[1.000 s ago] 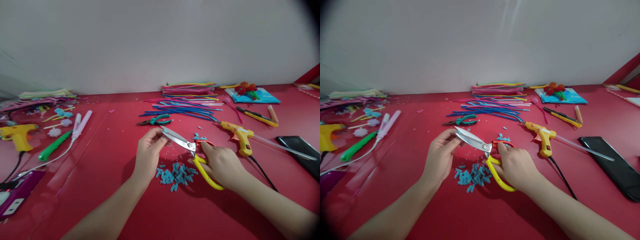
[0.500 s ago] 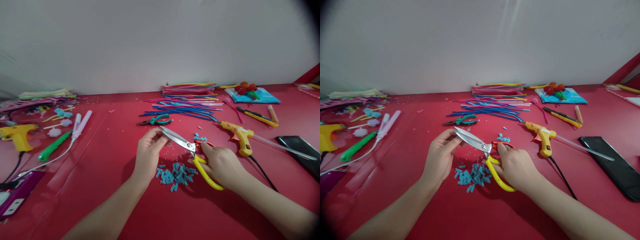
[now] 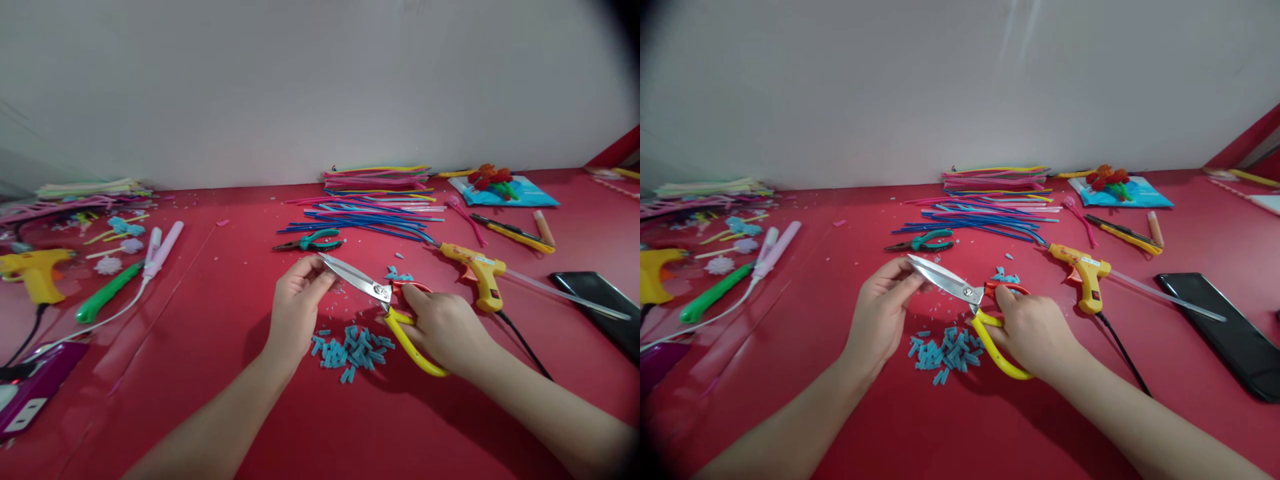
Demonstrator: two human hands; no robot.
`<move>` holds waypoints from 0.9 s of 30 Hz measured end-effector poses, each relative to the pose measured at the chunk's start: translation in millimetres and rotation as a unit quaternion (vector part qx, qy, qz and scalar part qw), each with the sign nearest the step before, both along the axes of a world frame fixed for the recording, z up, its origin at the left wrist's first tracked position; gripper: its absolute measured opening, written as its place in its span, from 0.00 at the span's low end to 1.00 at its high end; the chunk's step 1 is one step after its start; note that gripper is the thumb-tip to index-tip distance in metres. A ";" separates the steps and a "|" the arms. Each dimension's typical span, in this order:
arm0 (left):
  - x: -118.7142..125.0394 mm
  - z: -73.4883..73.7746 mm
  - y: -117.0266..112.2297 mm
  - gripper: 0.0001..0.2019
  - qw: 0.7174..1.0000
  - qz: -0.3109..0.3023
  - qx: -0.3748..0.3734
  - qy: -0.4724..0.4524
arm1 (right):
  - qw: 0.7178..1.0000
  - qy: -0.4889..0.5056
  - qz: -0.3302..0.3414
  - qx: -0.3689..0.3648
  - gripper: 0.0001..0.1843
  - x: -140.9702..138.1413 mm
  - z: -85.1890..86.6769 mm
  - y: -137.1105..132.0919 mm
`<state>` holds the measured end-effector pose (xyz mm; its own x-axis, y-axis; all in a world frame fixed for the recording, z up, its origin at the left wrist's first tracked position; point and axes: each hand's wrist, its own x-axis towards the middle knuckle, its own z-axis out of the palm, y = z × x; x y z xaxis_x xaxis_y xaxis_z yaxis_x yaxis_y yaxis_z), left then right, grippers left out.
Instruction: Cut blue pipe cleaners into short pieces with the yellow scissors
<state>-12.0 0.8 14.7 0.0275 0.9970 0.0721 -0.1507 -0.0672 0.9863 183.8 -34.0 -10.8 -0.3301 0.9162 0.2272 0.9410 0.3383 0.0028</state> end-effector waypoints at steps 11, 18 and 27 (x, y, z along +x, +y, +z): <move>6.7 -4.9 -2.8 0.04 0.992 -0.095 -0.078 0.010 | 0.943 0.288 -0.041 -0.163 0.14 -7.2 8.2 4.6; 18.8 -9.3 -13.4 0.05 0.956 -0.250 -0.149 0.018 | 0.749 0.569 -0.090 -0.328 0.15 -17.8 18.2 1.7; 22.6 -12.9 -20.0 0.06 0.952 -0.253 -0.165 0.060 | 0.768 0.552 -0.065 -0.318 0.07 -16.3 14.7 0.3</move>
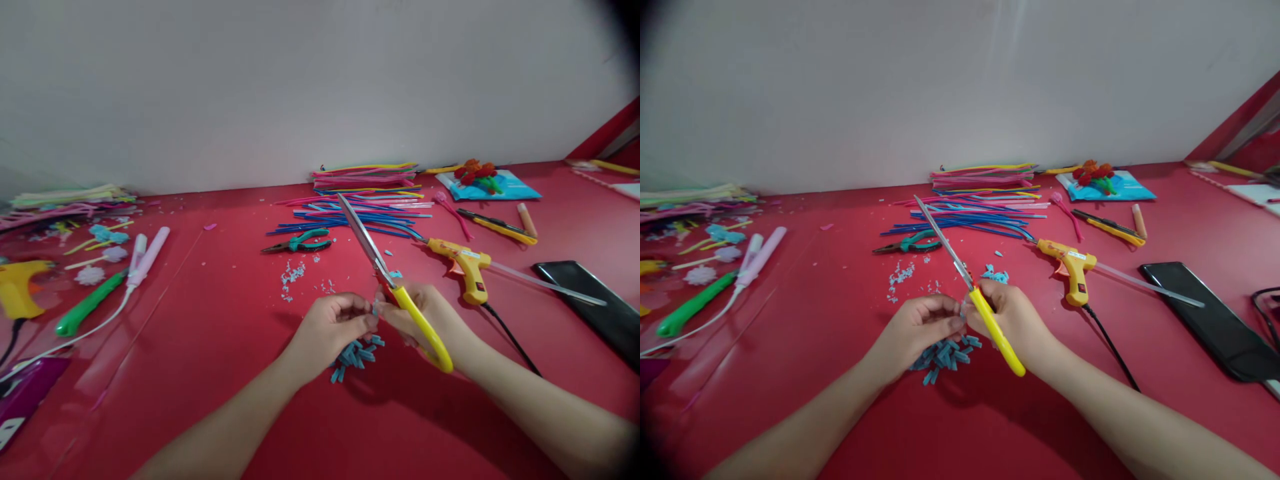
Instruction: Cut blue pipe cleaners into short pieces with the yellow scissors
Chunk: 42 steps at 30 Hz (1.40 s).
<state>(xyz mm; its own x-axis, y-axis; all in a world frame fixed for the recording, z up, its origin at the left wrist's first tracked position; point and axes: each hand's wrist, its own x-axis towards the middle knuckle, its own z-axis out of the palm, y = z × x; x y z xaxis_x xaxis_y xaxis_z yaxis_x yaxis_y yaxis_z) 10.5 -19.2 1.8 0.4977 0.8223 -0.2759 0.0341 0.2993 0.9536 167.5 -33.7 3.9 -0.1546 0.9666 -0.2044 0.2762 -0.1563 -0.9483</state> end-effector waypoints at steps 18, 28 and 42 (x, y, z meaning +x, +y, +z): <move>-9.6 3.1 12.4 0.05 0.991 0.117 0.010 -0.057 | 0.997 -0.064 -0.033 0.028 0.11 1.7 -4.4 2.6; 1.1 -3.0 -1.6 0.06 0.998 0.051 0.023 0.011 | 0.998 -0.046 -0.011 0.041 0.05 -1.1 -4.1 0.9; -17.3 5.7 20.3 0.05 0.963 0.249 0.047 -0.090 | 0.883 -0.430 0.048 0.183 0.20 11.7 -0.8 2.6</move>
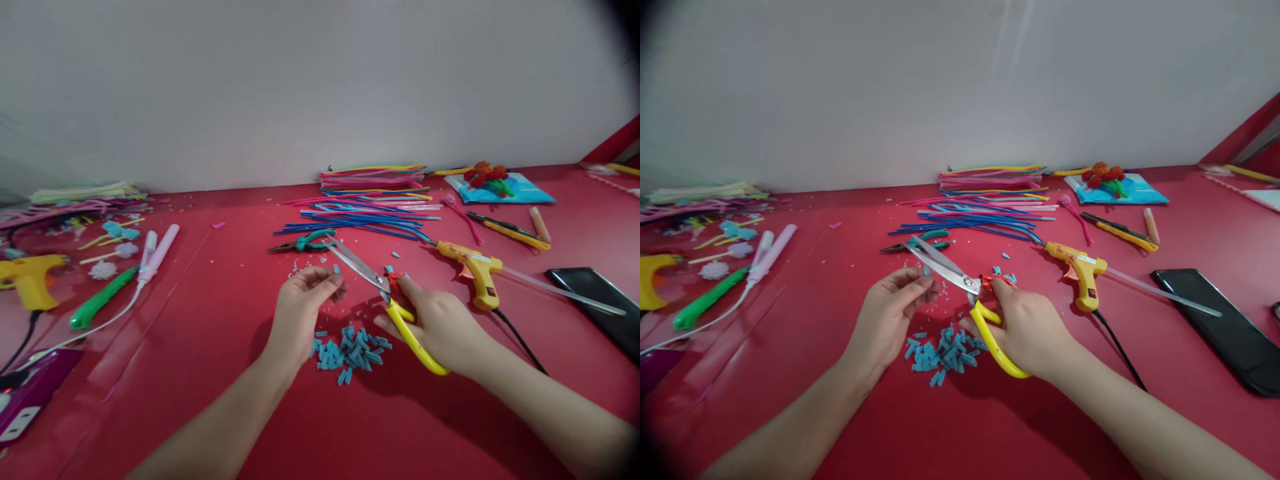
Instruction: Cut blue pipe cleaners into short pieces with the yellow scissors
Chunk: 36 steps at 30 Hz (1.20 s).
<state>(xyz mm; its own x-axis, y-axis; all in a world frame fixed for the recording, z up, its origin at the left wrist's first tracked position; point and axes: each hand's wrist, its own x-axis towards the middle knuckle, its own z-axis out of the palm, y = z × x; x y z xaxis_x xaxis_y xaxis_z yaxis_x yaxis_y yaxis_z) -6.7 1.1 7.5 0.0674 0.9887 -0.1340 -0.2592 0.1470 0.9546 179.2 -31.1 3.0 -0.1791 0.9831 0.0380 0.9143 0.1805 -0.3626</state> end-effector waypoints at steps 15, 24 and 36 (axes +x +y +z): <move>-2.5 4.8 -2.2 0.02 0.998 0.019 0.040 -0.049 | 0.989 -0.123 0.055 0.061 0.16 -0.7 -16.7 -4.3; -2.2 5.6 -4.1 0.02 0.998 0.023 0.030 -0.048 | 0.987 -0.128 0.066 0.070 0.17 -0.3 -16.6 -3.9; -1.7 3.7 -4.1 0.03 0.997 0.016 0.039 -0.066 | 0.989 -0.108 0.073 0.065 0.18 0.1 -17.8 -3.8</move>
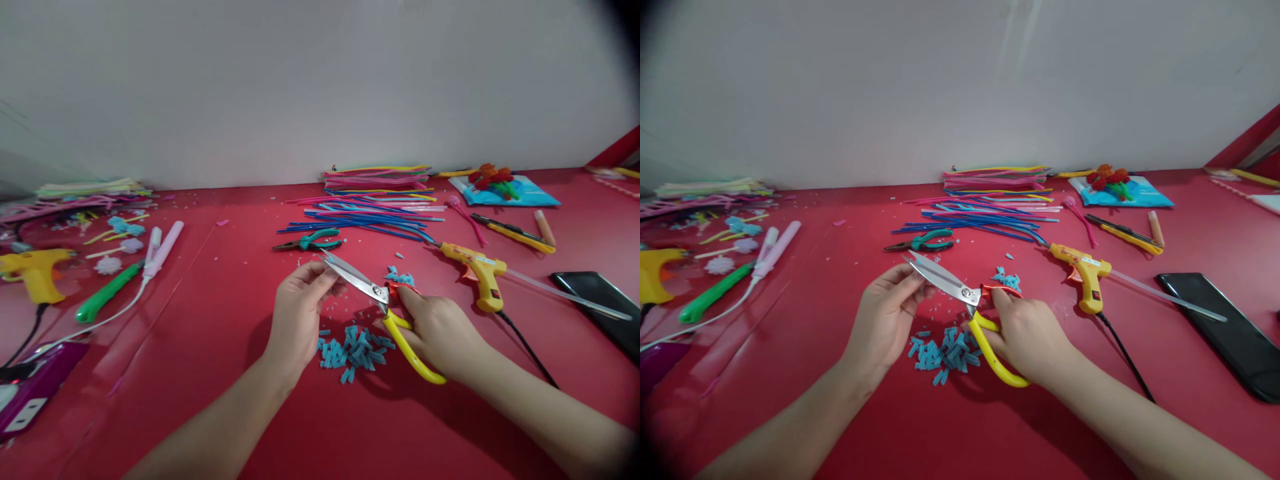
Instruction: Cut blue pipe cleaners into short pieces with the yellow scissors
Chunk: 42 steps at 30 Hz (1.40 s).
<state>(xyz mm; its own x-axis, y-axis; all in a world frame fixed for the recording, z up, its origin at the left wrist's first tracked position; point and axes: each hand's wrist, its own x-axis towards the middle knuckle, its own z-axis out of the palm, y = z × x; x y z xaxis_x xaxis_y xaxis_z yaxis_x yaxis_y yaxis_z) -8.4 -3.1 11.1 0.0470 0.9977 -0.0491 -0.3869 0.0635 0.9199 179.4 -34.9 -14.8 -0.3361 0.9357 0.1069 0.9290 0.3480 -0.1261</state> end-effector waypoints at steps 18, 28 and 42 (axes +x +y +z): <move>-1.4 2.7 1.1 0.03 1.000 0.003 -0.016 0.011 | 1.000 0.013 -0.005 -0.006 0.17 1.5 -2.1 -0.5; 1.4 1.6 0.8 0.04 0.999 -0.014 -0.035 -0.002 | 0.990 0.108 -0.051 -0.080 0.17 -2.6 10.6 1.6; 16.6 -2.8 -14.6 0.07 0.947 -0.285 -0.120 0.085 | 0.835 0.480 -0.096 -0.250 0.11 -11.4 29.2 0.1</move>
